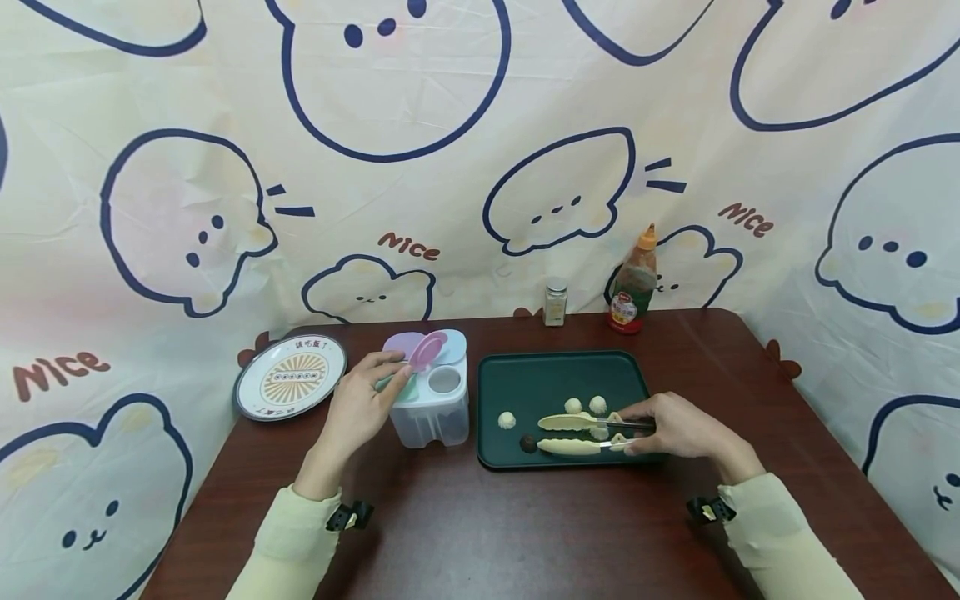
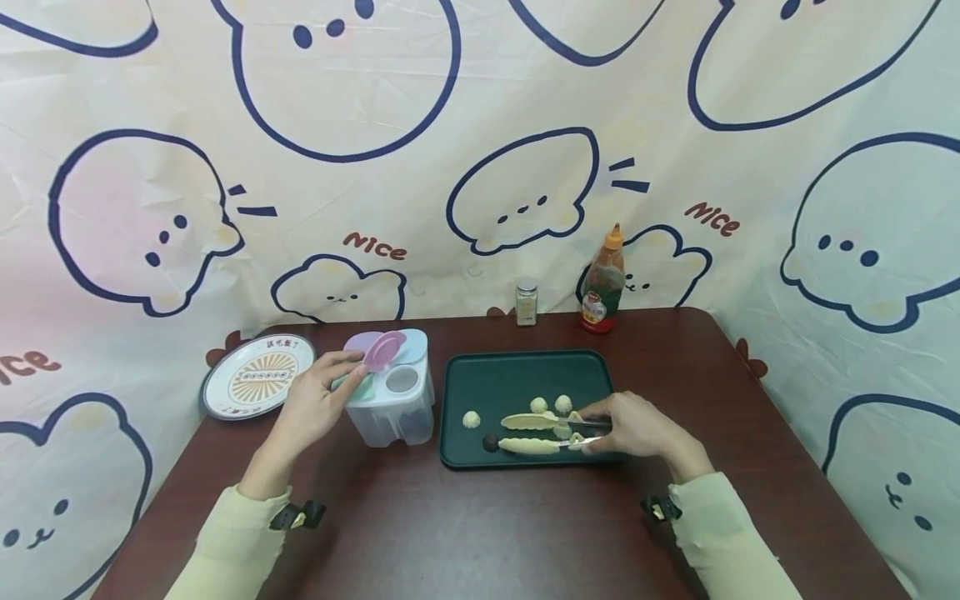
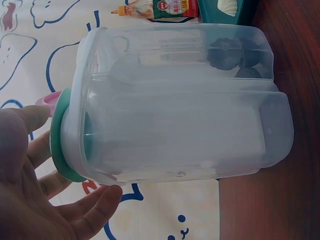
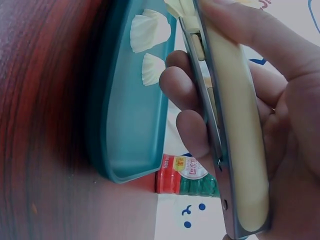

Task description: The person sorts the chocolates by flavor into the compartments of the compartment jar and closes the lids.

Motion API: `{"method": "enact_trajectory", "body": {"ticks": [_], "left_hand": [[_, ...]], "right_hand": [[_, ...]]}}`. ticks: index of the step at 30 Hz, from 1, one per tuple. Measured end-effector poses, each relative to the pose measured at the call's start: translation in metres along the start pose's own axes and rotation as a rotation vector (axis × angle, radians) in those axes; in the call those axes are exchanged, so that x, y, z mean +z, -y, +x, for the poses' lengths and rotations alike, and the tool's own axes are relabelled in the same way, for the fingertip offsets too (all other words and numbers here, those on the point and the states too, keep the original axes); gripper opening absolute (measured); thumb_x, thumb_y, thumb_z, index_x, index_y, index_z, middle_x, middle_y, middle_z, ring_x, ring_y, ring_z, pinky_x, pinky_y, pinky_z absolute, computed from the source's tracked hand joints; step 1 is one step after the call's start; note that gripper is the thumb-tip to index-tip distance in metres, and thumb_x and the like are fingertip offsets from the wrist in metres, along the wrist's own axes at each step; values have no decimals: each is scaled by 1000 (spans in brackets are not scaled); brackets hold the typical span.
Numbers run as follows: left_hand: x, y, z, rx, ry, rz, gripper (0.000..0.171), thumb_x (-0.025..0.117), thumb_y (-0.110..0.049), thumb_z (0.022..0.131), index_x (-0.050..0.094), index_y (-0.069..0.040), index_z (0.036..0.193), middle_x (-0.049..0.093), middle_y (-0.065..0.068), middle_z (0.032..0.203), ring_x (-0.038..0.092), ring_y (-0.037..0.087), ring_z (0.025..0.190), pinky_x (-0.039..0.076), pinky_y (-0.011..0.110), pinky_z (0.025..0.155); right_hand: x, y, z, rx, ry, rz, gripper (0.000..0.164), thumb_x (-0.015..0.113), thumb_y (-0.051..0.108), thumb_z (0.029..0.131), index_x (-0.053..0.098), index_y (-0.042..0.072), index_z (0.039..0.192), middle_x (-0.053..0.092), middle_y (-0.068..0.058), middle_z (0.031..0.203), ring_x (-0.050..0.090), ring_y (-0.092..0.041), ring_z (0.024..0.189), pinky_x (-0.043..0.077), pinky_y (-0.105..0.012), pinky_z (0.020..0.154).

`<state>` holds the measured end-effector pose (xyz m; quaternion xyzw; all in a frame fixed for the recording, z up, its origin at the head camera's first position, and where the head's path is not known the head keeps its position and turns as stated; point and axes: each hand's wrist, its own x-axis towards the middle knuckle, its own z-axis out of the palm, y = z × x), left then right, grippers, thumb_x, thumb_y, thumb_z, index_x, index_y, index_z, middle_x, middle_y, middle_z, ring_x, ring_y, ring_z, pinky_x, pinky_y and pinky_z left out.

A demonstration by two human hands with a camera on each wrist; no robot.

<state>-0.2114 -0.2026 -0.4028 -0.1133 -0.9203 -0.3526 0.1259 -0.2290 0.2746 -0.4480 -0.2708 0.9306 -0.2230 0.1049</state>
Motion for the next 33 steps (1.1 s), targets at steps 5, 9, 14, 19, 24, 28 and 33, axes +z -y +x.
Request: {"method": "enact_trajectory", "body": {"ticks": [5,9,14,19,24,28,33], "left_hand": [[0,0,0,-2,0,1,47,53,-44,102,73,-6,119,62,10,136,54,33,131,42,57,106],[0,0,0,-2,1,1,47,53,-44,102,73,-6,119,62,10,136,55,32,130,42,56,106],[0,0,0,0,0,3,47,53,-44,102,73,-6,118,62,9,136,55,32,130,43,56,105],[0,1,0,5,-5,7,46,53,-44,101,73,-6,118,62,9,135,55,32,129,43,55,105],[0,0,0,3,-4,5,46,53,-44,101,73,-6,118,62,10,136,55,32,129,43,55,105],[-1,-1,0,1,-2,3,47,53,-44,101,73,-6,119,62,10,136,55,32,130,43,56,105],[0,-1,0,-1,-4,5,46,53,-44,101,73,-6,118,62,10,136,55,32,130,43,56,105]], "right_hand": [[3,-1,0,-5,1,-32,45,82,41,80,75,19,118,76,2,108,65,-12,87,52,-25,74],[4,-2,1,6,-15,-42,43,82,40,80,75,19,117,76,3,108,66,-10,88,52,-26,75],[4,-5,2,11,-21,-34,44,82,42,80,75,20,117,76,3,108,64,-10,85,50,-24,72],[5,-6,1,13,-23,1,44,82,40,81,74,19,119,76,3,106,59,-9,77,46,-21,66],[2,-4,1,22,-39,52,45,81,36,82,73,15,120,76,1,103,52,-5,67,41,-22,56],[0,-2,0,36,-52,87,48,80,39,83,72,14,123,75,0,104,51,-4,66,41,-22,54],[-1,1,0,34,-83,123,48,79,39,84,71,12,124,75,-3,107,57,-6,72,47,-21,59]]}}
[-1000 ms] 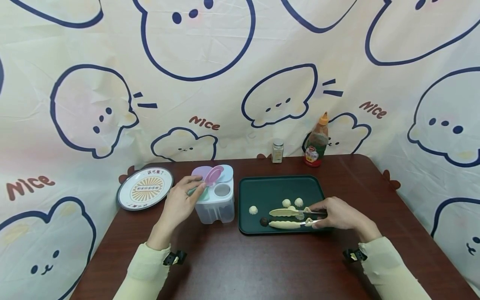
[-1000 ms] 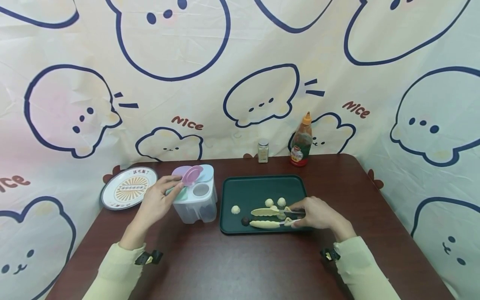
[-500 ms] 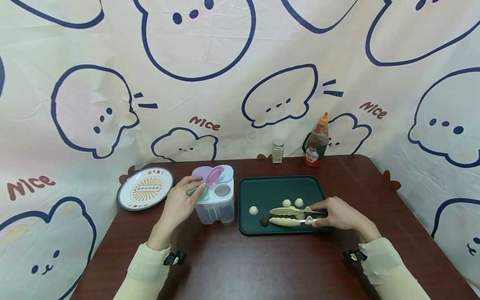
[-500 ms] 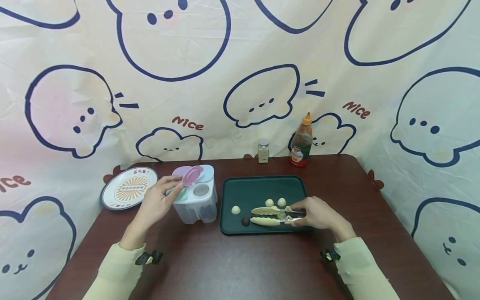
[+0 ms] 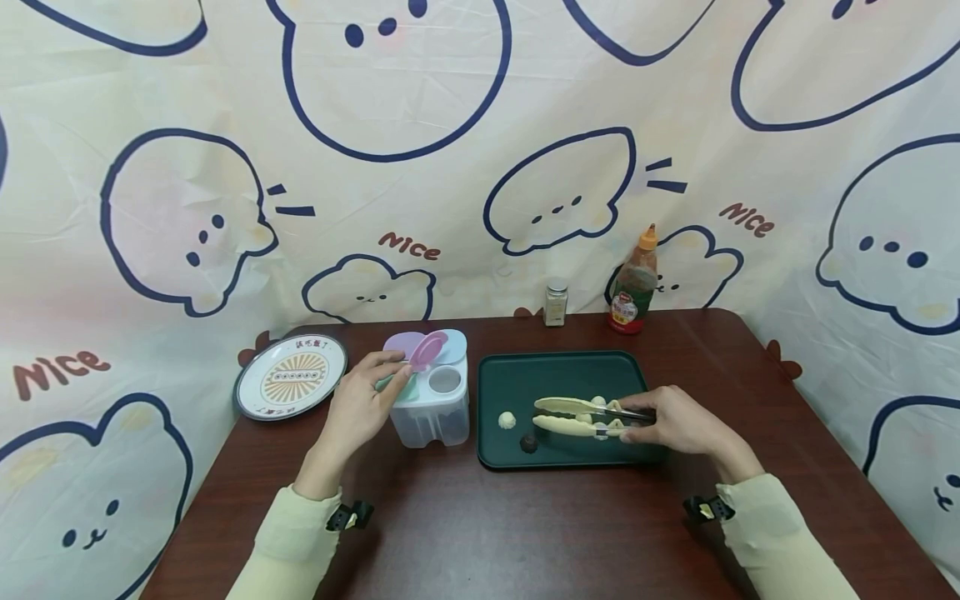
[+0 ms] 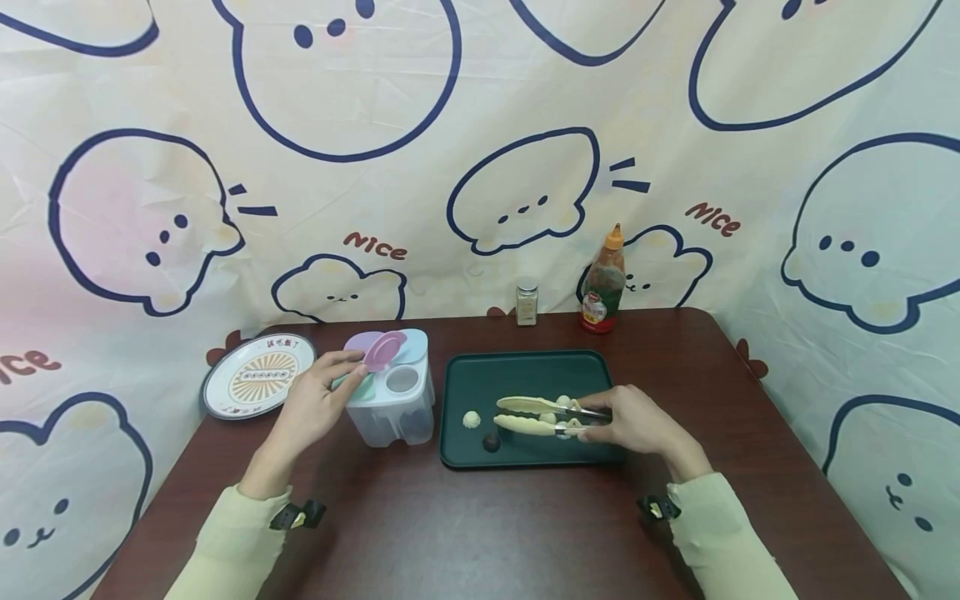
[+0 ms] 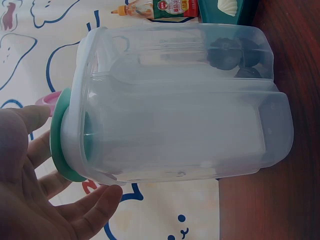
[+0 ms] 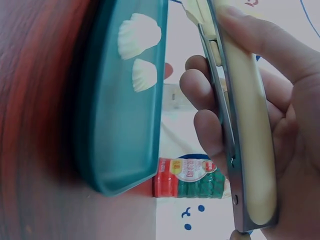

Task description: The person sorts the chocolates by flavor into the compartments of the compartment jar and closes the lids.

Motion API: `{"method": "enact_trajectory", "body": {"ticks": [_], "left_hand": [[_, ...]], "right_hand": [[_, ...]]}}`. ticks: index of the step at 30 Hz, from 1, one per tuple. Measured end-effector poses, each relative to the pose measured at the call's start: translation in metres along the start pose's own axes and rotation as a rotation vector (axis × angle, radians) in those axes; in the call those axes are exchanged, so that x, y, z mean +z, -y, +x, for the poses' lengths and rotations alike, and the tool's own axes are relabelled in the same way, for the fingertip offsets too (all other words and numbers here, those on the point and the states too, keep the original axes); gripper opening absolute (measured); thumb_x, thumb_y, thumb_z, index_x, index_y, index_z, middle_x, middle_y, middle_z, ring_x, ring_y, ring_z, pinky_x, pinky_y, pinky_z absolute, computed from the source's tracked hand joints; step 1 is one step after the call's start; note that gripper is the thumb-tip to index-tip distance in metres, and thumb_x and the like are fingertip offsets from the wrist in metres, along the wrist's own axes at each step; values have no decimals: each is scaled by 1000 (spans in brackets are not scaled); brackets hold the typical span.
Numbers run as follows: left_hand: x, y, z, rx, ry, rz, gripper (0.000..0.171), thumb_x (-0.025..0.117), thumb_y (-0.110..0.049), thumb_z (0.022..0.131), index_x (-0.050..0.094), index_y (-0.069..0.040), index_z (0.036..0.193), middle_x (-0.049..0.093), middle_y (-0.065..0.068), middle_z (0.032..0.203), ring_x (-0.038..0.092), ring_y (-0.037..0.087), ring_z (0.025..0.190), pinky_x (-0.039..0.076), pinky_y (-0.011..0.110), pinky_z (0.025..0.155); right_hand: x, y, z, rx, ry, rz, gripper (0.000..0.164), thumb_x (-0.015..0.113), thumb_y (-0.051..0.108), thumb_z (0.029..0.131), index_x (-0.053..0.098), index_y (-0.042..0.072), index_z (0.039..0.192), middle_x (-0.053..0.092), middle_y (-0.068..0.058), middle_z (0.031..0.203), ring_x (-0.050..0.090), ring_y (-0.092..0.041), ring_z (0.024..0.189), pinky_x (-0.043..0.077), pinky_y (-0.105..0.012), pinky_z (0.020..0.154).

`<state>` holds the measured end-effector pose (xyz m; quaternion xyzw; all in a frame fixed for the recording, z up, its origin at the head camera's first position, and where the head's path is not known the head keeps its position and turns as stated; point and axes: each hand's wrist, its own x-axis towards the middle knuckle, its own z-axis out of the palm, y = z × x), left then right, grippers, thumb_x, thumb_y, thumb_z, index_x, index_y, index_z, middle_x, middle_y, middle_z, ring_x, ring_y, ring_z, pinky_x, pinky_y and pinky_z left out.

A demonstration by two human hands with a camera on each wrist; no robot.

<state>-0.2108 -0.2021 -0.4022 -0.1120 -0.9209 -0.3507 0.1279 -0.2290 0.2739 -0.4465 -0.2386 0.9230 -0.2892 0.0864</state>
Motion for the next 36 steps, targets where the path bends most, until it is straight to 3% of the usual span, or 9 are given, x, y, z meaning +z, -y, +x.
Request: {"method": "enact_trajectory", "body": {"ticks": [10,18,36], "left_hand": [[1,0,0,2,-1,7,46,53,-44,101,73,-6,118,62,10,135,55,32,129,43,56,105],[0,0,0,8,-6,14,46,53,-43,101,73,-6,118,62,10,135,56,32,129,43,56,105],[1,0,0,6,-8,5,45,54,-43,101,73,-5,118,62,10,135,56,32,129,43,55,105]], "right_hand": [[-6,19,7,24,-83,-10,53,80,40,82,70,11,126,74,-3,111,55,-11,76,42,-23,55],[-11,35,14,-25,-143,-27,50,80,40,83,70,18,126,73,4,95,57,-10,73,46,-24,58],[-7,83,38,-89,-194,29,50,80,35,84,68,13,128,65,6,75,54,-11,62,43,-24,53]]}}
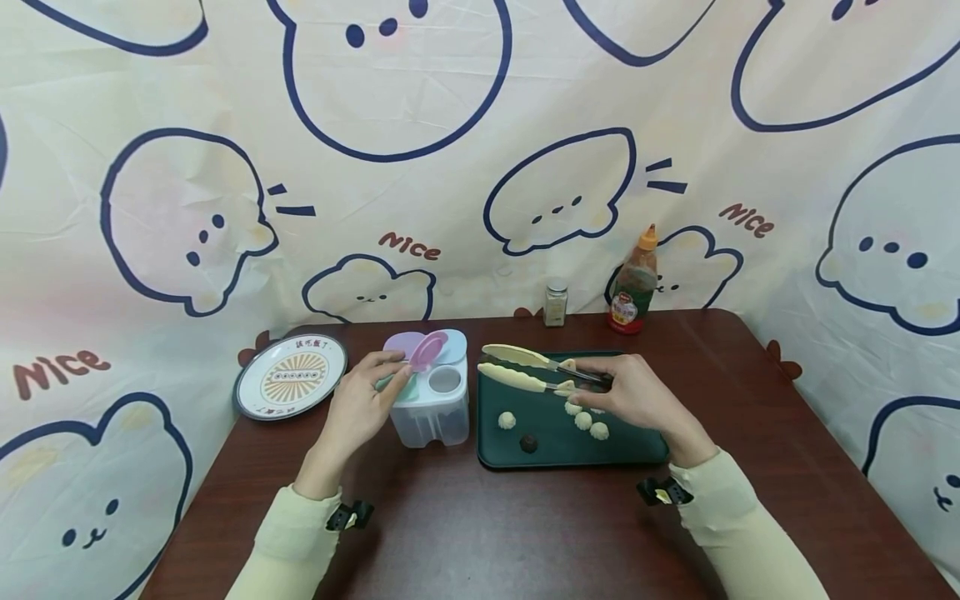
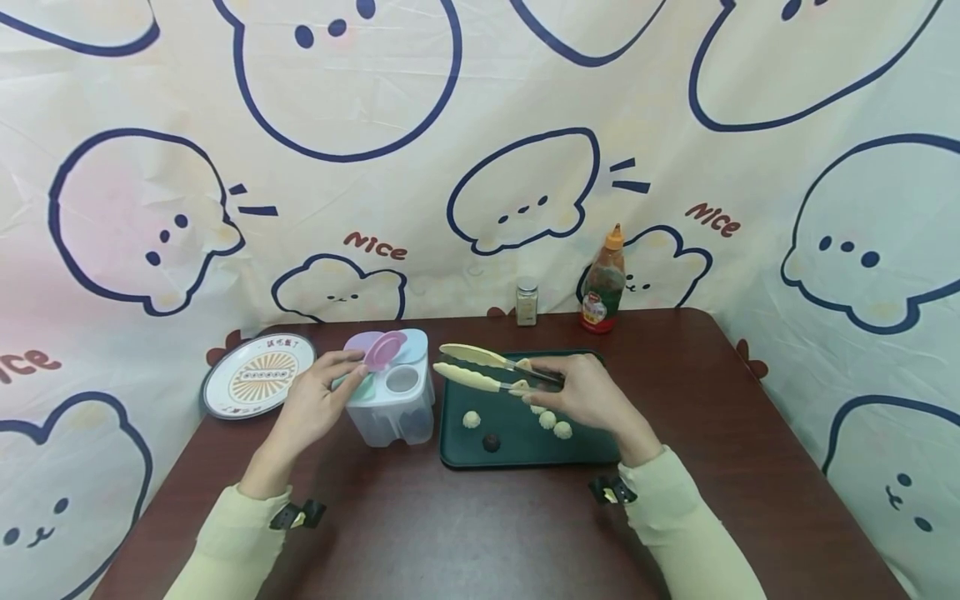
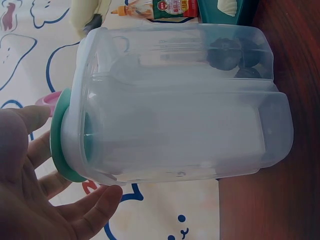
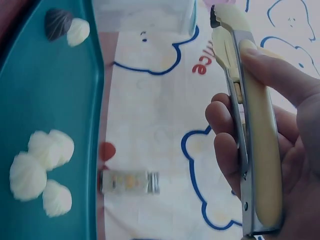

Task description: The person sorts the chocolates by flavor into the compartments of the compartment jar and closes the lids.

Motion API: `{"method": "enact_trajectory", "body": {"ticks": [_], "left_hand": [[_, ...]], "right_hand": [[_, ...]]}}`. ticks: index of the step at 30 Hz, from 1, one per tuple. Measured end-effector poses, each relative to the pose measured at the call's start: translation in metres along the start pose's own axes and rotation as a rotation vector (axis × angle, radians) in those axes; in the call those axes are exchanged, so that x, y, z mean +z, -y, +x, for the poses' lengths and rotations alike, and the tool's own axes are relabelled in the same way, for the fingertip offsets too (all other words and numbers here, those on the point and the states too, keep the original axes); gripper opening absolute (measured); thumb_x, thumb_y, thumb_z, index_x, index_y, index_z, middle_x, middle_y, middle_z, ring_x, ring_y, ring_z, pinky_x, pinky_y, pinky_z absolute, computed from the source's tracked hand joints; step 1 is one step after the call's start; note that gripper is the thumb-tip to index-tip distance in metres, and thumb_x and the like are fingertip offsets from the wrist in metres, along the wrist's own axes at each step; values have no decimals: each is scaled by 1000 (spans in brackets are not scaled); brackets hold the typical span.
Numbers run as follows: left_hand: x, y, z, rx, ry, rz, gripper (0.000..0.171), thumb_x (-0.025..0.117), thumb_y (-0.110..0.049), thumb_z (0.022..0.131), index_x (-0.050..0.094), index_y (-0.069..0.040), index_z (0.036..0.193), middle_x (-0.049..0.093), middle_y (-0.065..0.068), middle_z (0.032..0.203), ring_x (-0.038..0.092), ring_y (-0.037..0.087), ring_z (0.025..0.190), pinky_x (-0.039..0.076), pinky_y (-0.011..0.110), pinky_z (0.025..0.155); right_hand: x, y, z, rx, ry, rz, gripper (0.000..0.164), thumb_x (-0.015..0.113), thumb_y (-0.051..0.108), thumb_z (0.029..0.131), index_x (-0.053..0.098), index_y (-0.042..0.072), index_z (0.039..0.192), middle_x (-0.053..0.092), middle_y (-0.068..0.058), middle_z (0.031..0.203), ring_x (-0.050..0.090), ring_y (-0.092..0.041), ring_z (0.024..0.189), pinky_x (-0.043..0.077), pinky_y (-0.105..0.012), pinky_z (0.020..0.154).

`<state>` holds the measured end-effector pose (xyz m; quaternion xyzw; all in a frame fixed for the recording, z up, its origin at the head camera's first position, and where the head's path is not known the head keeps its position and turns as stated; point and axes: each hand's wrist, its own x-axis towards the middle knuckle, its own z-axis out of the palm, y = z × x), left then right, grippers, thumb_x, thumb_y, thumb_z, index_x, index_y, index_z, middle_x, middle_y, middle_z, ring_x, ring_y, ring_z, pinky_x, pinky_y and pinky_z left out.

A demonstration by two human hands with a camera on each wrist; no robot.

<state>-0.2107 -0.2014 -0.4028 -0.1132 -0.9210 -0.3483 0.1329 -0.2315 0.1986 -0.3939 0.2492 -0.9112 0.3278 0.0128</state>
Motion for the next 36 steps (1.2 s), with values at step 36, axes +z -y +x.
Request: {"method": "enact_trajectory", "body": {"ticks": [36], "left_hand": [[-2,-1,0,-21,19,-8,48,53,-45,101,73,-5,119,61,10,137,54,32,131,42,56,106]], "right_hand": [[24,36,25,-45,67,-32,53,78,39,85,67,15,131,68,5,83,50,-9,63,40,-24,53]]}}
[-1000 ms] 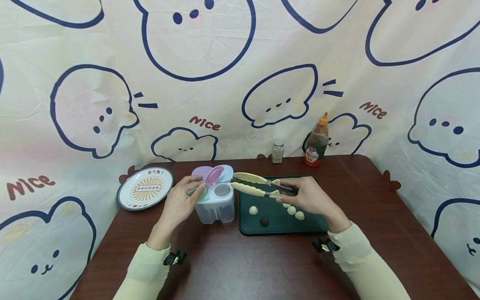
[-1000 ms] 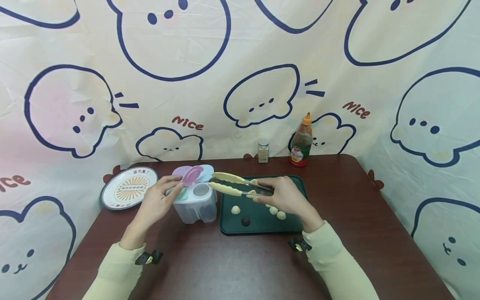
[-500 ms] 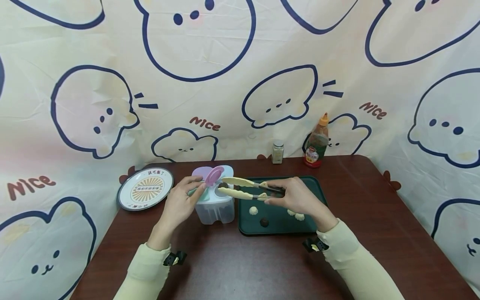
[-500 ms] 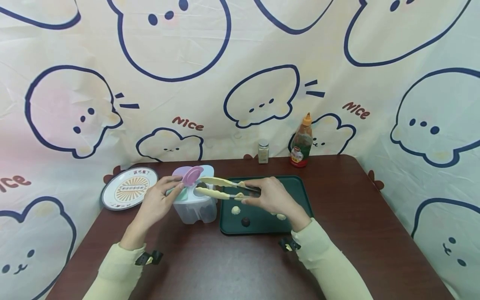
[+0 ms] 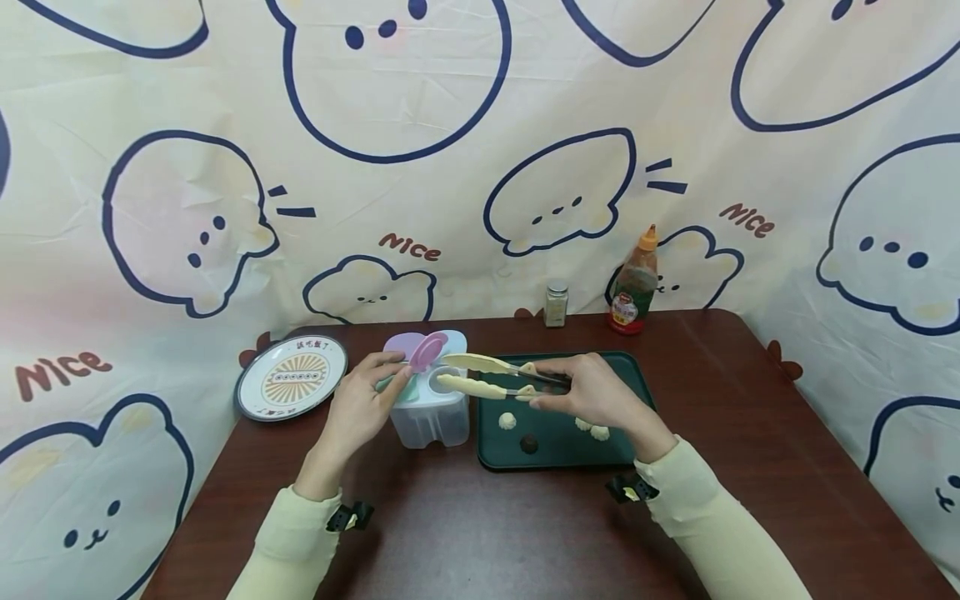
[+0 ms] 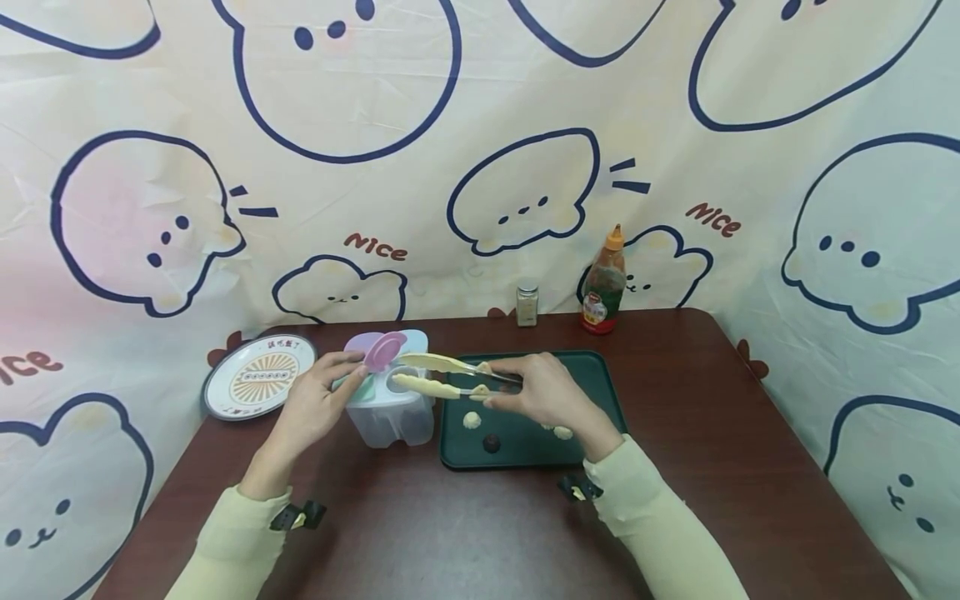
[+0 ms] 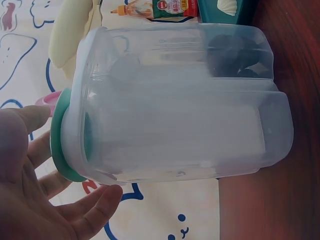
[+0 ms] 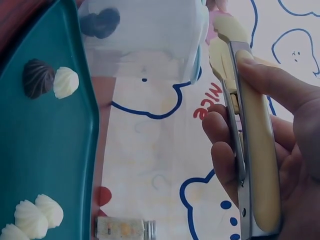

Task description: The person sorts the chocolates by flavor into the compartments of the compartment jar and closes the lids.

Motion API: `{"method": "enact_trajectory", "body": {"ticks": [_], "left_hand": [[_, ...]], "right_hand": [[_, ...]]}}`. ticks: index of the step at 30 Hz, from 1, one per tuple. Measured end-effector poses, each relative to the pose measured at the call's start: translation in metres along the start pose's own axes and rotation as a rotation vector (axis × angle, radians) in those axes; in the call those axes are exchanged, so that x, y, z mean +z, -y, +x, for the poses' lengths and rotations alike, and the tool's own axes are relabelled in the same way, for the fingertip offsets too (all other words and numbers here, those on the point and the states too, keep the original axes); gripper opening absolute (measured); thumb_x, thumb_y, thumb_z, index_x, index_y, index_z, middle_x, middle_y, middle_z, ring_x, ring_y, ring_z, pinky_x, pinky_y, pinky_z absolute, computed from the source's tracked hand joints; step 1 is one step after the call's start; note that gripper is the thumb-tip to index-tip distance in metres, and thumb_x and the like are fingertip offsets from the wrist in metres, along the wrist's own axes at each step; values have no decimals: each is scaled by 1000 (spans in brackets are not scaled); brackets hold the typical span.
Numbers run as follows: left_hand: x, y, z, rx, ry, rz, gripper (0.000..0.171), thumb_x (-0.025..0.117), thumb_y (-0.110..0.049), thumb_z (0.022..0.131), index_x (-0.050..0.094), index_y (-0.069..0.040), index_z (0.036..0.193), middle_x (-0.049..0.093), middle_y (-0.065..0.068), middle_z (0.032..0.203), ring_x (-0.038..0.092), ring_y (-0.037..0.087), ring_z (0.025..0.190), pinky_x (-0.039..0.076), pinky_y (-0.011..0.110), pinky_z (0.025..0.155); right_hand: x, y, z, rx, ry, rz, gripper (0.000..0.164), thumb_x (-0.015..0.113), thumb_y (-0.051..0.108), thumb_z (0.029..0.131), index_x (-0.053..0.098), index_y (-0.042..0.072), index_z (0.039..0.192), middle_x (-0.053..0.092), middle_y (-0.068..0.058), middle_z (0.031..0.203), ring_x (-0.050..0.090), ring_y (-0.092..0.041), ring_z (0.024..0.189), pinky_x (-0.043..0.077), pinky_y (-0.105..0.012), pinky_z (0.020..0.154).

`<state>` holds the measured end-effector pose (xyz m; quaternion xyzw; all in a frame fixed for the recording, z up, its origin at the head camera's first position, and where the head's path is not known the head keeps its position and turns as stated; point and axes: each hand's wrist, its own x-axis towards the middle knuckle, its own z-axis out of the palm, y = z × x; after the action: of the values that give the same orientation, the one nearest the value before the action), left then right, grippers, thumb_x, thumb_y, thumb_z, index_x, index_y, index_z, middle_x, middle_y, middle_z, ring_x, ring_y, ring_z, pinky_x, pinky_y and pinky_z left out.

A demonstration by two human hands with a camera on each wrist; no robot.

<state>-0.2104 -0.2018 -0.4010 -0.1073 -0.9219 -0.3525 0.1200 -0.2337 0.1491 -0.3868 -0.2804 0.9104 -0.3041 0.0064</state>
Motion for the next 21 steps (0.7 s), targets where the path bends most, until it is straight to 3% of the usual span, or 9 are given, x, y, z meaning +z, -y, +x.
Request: {"method": "enact_trajectory", "body": {"ticks": [7,12,21], "left_hand": [[0,1,0,12,-4,2,46,53,-44,102,73,-6,119,62,9,136,54,32,130,42,55,106],[0,1,-1,22,-11,0,46,54,-43,102,73,-5,119,62,10,135,55,32,130,43,55,105],[0,1,-1,28,-17,7,45,54,-43,101,73,-6,119,62,9,135,56,32,129,43,55,105]], "right_hand": [[-10,-11,-8,-12,-35,-22,52,79,38,84,68,15,130,76,-2,102,58,-9,73,46,-25,63],[-18,-22,-17,11,-31,-34,53,80,37,84,68,13,129,76,-3,100,59,-11,74,47,-25,64],[-25,-43,-33,58,-2,-68,54,80,38,83,68,12,129,76,-1,94,51,-7,62,40,-24,53]]}}
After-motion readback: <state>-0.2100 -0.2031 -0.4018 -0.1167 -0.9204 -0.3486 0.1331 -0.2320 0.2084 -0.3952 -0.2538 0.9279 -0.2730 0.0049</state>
